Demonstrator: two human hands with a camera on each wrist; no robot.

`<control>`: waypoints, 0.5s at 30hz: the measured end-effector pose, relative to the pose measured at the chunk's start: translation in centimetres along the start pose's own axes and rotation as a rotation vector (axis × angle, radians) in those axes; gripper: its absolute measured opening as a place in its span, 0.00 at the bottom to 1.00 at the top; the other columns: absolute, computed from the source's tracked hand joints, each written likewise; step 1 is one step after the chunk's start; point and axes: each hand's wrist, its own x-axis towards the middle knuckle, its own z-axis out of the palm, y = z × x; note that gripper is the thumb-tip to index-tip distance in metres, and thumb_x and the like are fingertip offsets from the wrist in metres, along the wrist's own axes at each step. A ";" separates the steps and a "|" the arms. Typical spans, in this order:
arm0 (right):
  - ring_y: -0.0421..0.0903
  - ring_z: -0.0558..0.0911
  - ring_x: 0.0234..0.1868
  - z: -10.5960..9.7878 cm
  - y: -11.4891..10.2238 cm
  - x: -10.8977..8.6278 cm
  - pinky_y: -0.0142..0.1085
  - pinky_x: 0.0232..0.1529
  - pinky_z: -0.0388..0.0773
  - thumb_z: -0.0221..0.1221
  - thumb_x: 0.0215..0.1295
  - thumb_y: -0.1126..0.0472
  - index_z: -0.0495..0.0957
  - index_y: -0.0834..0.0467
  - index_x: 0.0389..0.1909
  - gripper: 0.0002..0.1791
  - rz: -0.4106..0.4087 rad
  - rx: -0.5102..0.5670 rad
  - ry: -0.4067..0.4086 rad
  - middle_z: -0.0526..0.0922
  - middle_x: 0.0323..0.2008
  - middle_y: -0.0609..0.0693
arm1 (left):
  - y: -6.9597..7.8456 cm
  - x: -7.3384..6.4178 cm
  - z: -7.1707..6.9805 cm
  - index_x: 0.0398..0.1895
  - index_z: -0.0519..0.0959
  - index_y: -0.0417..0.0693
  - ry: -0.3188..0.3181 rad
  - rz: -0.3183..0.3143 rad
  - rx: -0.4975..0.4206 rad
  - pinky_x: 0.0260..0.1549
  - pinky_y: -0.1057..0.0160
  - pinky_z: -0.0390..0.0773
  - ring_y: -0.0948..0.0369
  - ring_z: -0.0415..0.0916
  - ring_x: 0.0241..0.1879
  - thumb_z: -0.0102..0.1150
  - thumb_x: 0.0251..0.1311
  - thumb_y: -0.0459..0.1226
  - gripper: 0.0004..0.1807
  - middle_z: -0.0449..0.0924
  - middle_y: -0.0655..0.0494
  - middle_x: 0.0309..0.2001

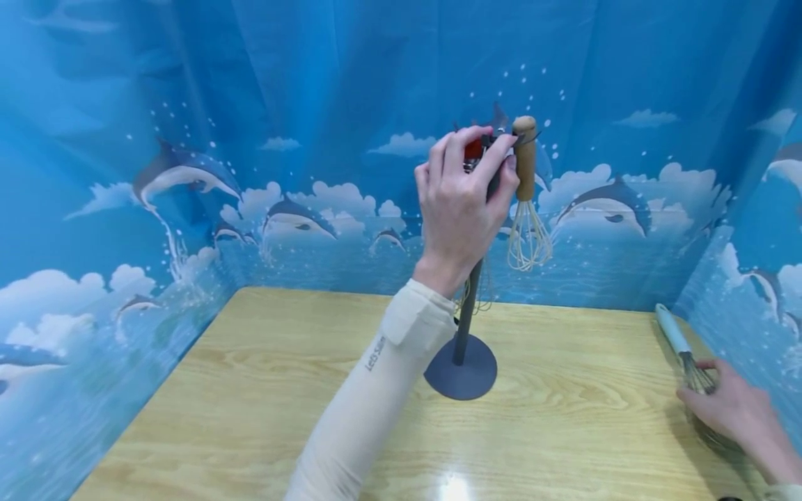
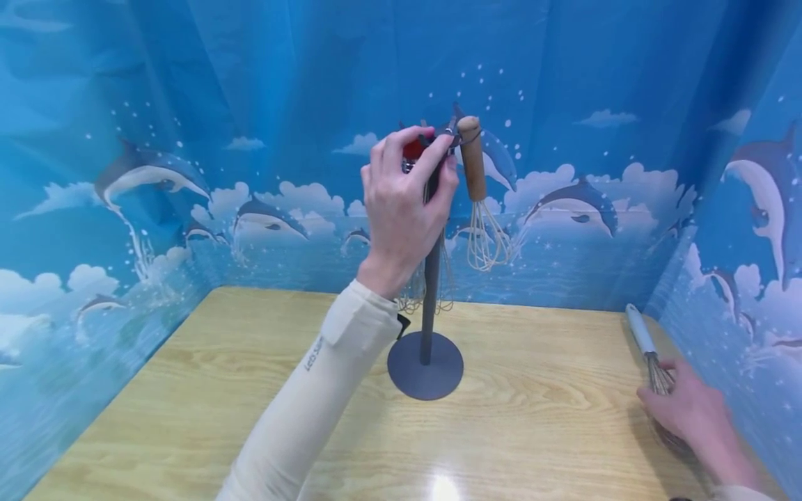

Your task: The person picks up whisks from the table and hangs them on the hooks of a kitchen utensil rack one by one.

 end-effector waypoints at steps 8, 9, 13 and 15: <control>0.73 0.78 0.44 -0.7 -2.7 -1.2 0.57 0.38 0.71 0.57 0.68 0.50 0.55 0.71 0.74 0.42 -0.039 0.115 0.222 0.74 0.53 0.81 | -0.1 -0.2 0.0 0.58 0.85 0.57 0.016 -0.001 0.003 0.54 0.55 0.72 0.54 0.71 0.63 0.47 0.77 0.47 0.19 0.79 0.51 0.61; 0.72 0.79 0.43 -0.8 -3.1 -1.4 0.55 0.36 0.71 0.57 0.67 0.51 0.55 0.70 0.74 0.42 -0.047 0.135 0.252 0.75 0.53 0.80 | -0.1 -0.1 0.0 0.58 0.85 0.57 0.017 0.001 0.001 0.54 0.55 0.72 0.54 0.71 0.63 0.47 0.77 0.47 0.19 0.79 0.51 0.61; 0.70 0.81 0.43 -0.9 -4.7 -2.3 0.50 0.34 0.70 0.59 0.66 0.53 0.56 0.67 0.76 0.42 -0.068 0.203 0.332 0.76 0.54 0.78 | -0.1 0.0 0.0 0.58 0.85 0.56 0.017 0.010 -0.005 0.54 0.55 0.72 0.54 0.71 0.63 0.47 0.77 0.47 0.19 0.79 0.50 0.61; 0.65 0.83 0.40 -0.9 -5.3 -2.6 0.45 0.33 0.68 0.59 0.66 0.54 0.57 0.66 0.76 0.42 -0.084 0.225 0.364 0.77 0.54 0.77 | -0.1 0.0 0.0 0.58 0.85 0.56 0.017 0.012 -0.005 0.54 0.55 0.72 0.54 0.71 0.63 0.47 0.77 0.47 0.19 0.79 0.50 0.61</control>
